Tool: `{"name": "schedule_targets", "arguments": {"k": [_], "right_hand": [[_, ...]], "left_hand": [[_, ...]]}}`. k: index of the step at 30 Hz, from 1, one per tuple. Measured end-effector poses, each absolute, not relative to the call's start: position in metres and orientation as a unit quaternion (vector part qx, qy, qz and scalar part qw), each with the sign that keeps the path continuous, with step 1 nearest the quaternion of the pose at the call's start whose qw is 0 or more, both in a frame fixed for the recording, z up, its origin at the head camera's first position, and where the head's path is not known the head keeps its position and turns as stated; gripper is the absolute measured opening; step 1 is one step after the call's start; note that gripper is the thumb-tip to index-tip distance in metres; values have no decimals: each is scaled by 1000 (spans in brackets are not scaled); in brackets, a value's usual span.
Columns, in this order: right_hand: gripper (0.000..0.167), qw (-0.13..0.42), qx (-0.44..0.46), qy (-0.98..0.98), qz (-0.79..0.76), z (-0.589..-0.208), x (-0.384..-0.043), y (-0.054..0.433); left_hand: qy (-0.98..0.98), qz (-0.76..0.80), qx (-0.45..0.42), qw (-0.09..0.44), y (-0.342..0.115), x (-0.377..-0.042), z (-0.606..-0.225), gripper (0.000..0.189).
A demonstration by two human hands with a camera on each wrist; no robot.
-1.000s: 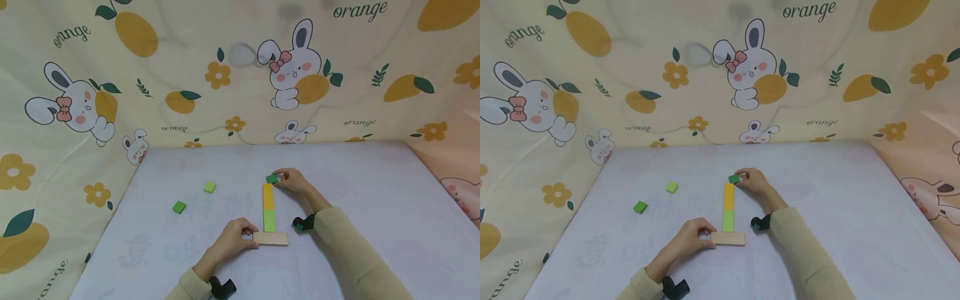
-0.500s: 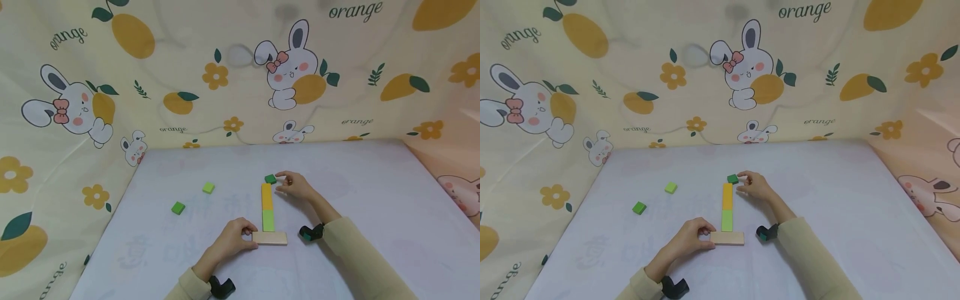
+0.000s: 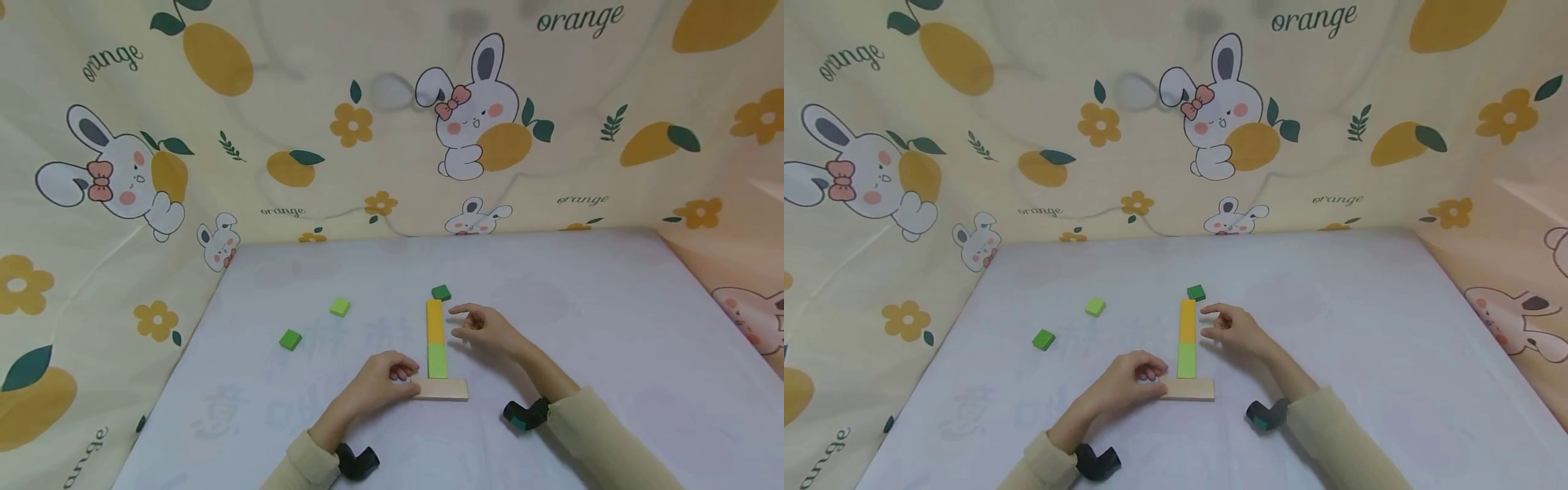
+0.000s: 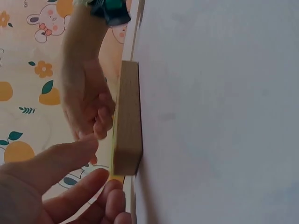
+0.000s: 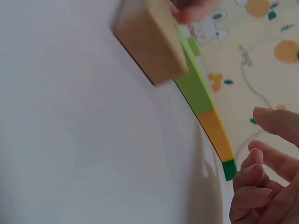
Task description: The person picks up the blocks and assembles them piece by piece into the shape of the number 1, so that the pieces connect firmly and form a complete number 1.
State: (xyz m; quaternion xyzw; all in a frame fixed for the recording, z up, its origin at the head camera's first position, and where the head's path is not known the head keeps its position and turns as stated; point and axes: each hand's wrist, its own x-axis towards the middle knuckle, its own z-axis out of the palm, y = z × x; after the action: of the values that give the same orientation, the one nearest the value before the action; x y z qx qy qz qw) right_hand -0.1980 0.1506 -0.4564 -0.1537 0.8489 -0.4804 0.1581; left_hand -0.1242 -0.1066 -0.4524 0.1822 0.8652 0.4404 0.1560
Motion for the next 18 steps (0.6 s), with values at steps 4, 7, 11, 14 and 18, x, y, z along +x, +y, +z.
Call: {"name": "schedule_targets", "arguments": {"k": [4, 7, 11, 14, 18], "right_hand": [[45, 167, -172, 839, -489, -458, -186, 151], [43, 177, -185, 829, -498, -460, -177, 153], [41, 184, -201, 816, -510, -464, -164, 154], [40, 187, -218, 807, -516, -466, -157, 151], [42, 194, -234, 800, -517, -469, -150, 143]], "left_hand": [[872, 441, 172, 127, -109, -129, -453, 28], [876, 439, 171, 101, -110, -134, -453, 25], [877, 445, 167, 65, -112, -141, -453, 22], [879, 453, 147, 34, -116, -145, -452, 20], [883, 454, 118, -7, -123, -151, -452, 19]]}}
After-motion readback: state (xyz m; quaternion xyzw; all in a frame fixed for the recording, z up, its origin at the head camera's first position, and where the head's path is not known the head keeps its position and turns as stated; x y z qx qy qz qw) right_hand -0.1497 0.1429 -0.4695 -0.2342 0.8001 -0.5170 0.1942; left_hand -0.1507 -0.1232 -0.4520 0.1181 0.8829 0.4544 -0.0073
